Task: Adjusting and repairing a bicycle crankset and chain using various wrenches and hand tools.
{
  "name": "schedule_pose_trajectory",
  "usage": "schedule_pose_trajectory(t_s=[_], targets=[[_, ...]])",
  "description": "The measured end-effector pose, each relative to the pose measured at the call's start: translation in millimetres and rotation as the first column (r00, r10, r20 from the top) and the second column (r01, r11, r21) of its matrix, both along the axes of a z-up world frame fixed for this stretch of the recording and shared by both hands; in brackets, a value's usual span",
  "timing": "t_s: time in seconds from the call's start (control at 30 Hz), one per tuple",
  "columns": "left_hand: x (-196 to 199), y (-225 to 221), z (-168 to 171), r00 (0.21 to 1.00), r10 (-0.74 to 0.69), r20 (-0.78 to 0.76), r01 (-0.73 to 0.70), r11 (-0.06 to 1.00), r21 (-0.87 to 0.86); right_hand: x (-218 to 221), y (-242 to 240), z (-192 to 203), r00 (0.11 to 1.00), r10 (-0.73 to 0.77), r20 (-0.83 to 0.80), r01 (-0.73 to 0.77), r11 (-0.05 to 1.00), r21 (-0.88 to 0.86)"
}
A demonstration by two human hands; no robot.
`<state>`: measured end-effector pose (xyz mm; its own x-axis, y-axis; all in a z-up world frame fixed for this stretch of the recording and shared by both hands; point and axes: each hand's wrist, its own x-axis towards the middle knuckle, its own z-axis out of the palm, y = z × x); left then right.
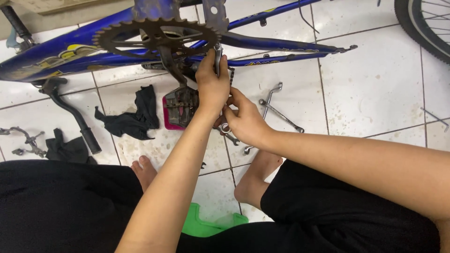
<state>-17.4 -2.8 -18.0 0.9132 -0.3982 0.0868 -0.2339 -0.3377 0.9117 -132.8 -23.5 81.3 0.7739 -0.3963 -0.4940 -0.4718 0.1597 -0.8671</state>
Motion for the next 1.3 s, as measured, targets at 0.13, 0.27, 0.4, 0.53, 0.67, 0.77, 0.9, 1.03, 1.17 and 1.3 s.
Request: schedule_pose_trajectory(t_s=[0.13, 0.27, 0.4, 0.53, 0.67, 0.77, 0.9, 1.03, 1.17, 1.3], targets=[[11, 2, -1, 0.994, -0.022, -0.104, 0.031, 0.995, 0.092, 8, -2, 3, 0.998, 0.054, -0.023, -0.054, 0.999, -0.001], [18, 5, 10, 0.997, 0.003, -0.072, 0.006, 0.991, 0.137, 8, -4, 7, 0.995, 0.068, -0.076, -0.064, 0.997, 0.048], [22, 6, -6, 0.994, -0.005, -0.105, 0.018, 0.992, 0.126, 1, -20, -12, 0.988, 0.12, -0.102, -0.115, 0.992, 0.052], [29, 3, -6, 0.996, -0.051, -0.078, 0.063, 0.985, 0.161, 2, -27, 2, 0.993, 0.056, -0.1, -0.038, 0.984, 0.175], [35, 2, 48, 0.971, -0.105, -0.215, 0.192, 0.877, 0.44, 17, -13, 31, 0.985, -0.05, -0.163, 0.097, 0.951, 0.295], [46, -4, 43, 0.946, -0.072, -0.317, 0.249, 0.786, 0.566, 23, -4, 40, 0.987, -0.082, -0.14, 0.124, 0.938, 0.323], [47, -6, 31, 0.952, -0.012, -0.306, 0.183, 0.823, 0.538, 23, -9, 44, 0.986, 0.007, -0.169, 0.04, 0.961, 0.274], [55, -10, 5, 0.994, -0.088, -0.069, 0.109, 0.896, 0.43, 21, -21, 47, 0.968, 0.059, -0.243, -0.005, 0.976, 0.218], [61, -10, 2, 0.989, -0.14, -0.039, 0.145, 0.919, 0.366, 23, -30, 53, 0.945, 0.129, -0.302, -0.075, 0.98, 0.183], [64, -7, 16, 0.977, -0.194, -0.082, 0.211, 0.881, 0.423, 24, -53, 65, 0.903, 0.231, -0.361, -0.212, 0.973, 0.093]])
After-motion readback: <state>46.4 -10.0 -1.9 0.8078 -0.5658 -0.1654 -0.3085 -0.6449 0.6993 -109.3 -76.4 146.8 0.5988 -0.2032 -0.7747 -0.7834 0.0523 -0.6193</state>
